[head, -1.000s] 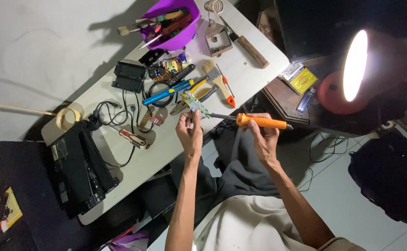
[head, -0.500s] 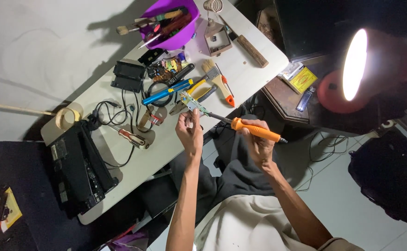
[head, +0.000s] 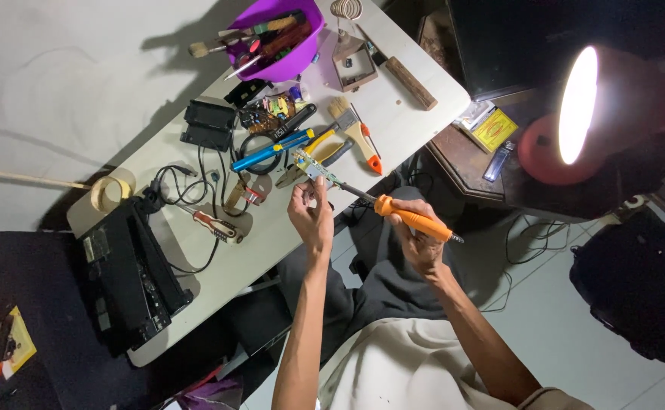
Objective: Soldering components on a small circuit board at a repair bench.
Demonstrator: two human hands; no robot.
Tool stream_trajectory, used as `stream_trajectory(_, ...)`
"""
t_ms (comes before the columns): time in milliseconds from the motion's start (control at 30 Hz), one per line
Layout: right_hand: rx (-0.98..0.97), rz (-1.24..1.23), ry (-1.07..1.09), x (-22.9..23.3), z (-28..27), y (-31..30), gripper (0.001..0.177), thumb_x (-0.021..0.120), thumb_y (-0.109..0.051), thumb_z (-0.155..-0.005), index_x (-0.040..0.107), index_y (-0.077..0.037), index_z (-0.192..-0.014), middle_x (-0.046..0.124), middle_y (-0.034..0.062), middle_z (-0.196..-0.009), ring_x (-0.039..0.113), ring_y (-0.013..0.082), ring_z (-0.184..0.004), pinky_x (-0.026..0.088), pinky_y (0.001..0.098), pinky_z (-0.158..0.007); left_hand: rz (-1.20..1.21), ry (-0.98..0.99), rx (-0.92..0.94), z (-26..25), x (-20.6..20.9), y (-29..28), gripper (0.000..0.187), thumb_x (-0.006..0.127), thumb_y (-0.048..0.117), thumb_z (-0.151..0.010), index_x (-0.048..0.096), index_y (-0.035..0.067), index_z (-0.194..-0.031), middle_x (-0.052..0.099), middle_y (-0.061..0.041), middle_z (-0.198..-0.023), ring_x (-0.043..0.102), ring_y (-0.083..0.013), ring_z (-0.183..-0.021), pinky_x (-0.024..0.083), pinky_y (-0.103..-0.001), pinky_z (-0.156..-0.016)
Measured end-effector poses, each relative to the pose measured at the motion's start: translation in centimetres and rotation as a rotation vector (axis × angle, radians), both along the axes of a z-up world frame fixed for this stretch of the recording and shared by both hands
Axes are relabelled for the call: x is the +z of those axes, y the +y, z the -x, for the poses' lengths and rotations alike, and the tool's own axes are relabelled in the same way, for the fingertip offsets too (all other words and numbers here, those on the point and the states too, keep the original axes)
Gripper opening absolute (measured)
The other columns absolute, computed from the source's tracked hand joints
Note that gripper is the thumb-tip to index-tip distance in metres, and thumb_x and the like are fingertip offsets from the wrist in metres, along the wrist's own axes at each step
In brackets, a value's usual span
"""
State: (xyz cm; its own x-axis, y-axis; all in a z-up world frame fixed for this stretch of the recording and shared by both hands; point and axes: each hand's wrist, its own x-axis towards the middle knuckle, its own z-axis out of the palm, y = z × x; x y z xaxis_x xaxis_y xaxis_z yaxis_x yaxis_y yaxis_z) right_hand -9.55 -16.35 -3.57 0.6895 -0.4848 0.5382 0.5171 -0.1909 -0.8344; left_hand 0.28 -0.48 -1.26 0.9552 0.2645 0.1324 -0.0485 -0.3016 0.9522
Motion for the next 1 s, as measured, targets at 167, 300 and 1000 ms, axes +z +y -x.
stream_trajectory(167,-0.006,-0.009,-0.002,0.0,-0.1,0.0,0.022,0.072,0.005,-0.091,0.072,0.007,-0.113,0.068,0.0173,-0.084,0.069,0.021,-0.069,0.057,0.0314,-0.059,-0.011,0.004,-0.001,0.2,1.2,-0.8,0.031,0.073,0.029,-0.097,0.068,-0.001,-0.093,0.07,-0.02,-0.089,0.074,-0.0324,-0.091,0.055,-0.041,-0.084)
stream_trajectory(300,-0.017,0.007,-0.011,0.9,-0.1,0.1,0.019,0.072,0.004,-0.092,0.072,0.007,-0.111,0.069,0.0166,-0.083,0.07,0.021,-0.069,0.056,0.0306,-0.059,-0.001,0.01,-0.002,0.3,1.4,-0.9,0.031,0.073,0.029,-0.097,0.068,-0.002,-0.094,0.07,-0.02,-0.089,0.074,-0.0306,-0.091,0.055,-0.041,-0.084)
stream_trajectory(1000,-0.062,0.107,-0.059,3.8,-0.3,-0.3,0.01,0.076,0.003,-0.089,0.074,0.007,-0.098,0.071,0.0175,-0.08,0.063,0.026,-0.06,0.052,0.035,-0.055,0.051,0.024,-0.005,0.9,2.2,-1.5,0.031,0.073,0.029,-0.096,0.068,-0.001,-0.095,0.07,-0.02,-0.092,0.074,-0.0306,-0.093,0.056,-0.042,-0.086)
